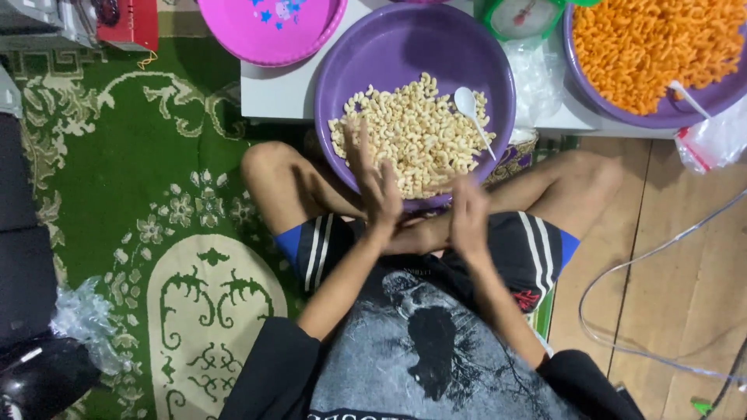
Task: Manually scooping snacks from a large bowl into small plastic bags using a spoon.
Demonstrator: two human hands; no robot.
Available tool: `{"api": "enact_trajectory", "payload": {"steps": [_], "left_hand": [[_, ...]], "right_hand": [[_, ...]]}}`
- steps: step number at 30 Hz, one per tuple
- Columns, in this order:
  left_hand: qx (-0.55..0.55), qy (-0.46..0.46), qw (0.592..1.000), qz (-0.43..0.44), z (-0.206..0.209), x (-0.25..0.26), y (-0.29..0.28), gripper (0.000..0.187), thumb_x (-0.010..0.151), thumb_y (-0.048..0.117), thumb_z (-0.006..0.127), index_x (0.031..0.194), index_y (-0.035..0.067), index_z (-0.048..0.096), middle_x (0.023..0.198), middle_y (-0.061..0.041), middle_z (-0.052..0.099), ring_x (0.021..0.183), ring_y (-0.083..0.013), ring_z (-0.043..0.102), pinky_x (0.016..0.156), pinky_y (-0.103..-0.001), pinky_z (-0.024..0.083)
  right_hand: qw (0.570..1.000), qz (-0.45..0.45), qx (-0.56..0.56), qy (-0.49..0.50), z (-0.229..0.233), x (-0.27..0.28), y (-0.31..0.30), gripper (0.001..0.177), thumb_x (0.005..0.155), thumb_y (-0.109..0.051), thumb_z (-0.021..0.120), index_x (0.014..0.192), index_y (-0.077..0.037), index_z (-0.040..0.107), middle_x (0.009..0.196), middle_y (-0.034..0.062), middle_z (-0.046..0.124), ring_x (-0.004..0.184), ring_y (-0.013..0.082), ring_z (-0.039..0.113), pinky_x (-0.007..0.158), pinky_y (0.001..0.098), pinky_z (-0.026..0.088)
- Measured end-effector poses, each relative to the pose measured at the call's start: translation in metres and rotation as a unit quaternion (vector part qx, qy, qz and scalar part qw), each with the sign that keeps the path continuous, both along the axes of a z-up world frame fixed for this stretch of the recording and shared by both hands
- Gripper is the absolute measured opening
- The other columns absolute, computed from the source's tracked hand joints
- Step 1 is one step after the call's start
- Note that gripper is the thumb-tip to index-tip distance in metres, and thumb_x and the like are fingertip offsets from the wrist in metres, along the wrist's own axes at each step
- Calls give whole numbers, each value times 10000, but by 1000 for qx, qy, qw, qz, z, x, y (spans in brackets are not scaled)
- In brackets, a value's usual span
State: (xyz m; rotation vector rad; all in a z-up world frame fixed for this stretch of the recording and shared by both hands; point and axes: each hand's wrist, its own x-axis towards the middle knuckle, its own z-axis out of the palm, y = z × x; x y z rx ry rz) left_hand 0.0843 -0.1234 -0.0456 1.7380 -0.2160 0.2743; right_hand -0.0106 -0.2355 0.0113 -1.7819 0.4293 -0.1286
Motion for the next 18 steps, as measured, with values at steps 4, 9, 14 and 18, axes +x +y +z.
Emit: {"api": "enact_trajectory", "payload": {"steps": [4,9,14,18], "left_hand": [[193,95,966,144,-32,16,49,696,1036,435,602,1625,225,296,1683,-115,201,1546,-325,264,1213,-605,192],[219,127,954,163,-81,21,84,740,990,291,689,1614,145,321,1613,-211,349,1472,-405,389,1192,-608,263],[172,155,967,107,-101,11,82,667,937,69,642,1560,35,407,1491,-299,492,1375,-440,486,1156,-520,361],[150,146,968,137,-91,2,80,614,907,1,618,1509,47,505,1410,-282,576,1267,-456,574,999,-483,523]], "right_hand": [[914,-46,-401,-49,-20,12,-75,151,1048,-234,689,1146,-121,711,1067,60,629,977,275,575,866,415,434],[877,-15,-481,12,-53,19,-107,98,1041,-237,740,1062,-147,710,1009,12,499,913,232,542,780,354,471],[863,-32,-501,57,-55,26,-107,40,959,-90,781,977,-122,765,1031,42,552,923,235,576,758,350,502],[860,-15,-507,54,-47,27,-112,31,964,-72,736,991,-76,721,1033,77,547,929,272,600,759,366,531]]}}
